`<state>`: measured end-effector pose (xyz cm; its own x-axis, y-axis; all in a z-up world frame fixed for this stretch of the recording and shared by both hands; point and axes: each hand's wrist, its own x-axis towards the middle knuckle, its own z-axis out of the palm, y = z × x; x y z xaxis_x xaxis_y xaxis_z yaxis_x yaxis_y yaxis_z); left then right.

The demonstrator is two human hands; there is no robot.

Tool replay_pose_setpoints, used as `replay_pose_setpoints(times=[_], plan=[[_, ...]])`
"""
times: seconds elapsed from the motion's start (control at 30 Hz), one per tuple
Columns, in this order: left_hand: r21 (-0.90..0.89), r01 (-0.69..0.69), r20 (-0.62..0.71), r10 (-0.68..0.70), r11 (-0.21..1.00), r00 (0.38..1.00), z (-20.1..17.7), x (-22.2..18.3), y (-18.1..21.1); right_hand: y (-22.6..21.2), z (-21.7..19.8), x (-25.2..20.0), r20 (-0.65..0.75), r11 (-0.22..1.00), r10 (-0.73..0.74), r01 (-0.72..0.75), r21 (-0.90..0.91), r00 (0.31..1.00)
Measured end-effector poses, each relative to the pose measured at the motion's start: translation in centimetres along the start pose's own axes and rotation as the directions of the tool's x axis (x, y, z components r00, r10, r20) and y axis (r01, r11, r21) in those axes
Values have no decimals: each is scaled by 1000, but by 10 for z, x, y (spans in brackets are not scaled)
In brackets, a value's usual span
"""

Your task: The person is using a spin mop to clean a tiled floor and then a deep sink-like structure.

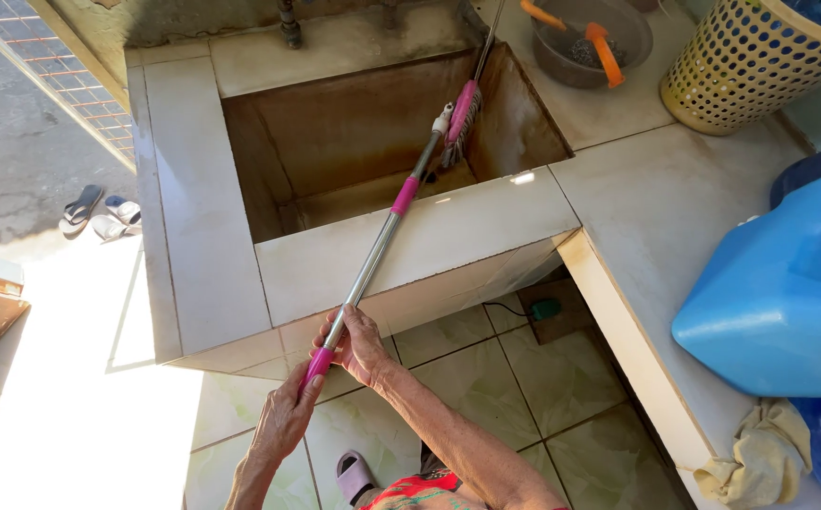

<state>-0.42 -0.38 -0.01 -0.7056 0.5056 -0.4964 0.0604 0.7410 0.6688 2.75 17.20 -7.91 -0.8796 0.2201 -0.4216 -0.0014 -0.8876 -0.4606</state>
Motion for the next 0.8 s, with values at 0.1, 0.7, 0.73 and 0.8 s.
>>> replay_pose_setpoints(times=[0.1, 0.7, 0.73, 0.8], plan=[[3, 3, -2, -3, 1000, 1000, -1, -4, 7, -12, 4, -6, -5, 996, 34, -34, -77, 999], [176, 3, -369, 63, 984, 927, 53, -25, 15, -58, -21, -16, -62, 911, 97, -114, -396, 993], [256, -53, -458, 169, 965, 873, 63, -27, 11, -64, -16, -15, -119, 904, 79, -121, -410, 990], [372, 41, -466, 148, 927, 872, 64, -38, 30, -67, -14, -14, -144, 930, 78, -124, -345, 986]])
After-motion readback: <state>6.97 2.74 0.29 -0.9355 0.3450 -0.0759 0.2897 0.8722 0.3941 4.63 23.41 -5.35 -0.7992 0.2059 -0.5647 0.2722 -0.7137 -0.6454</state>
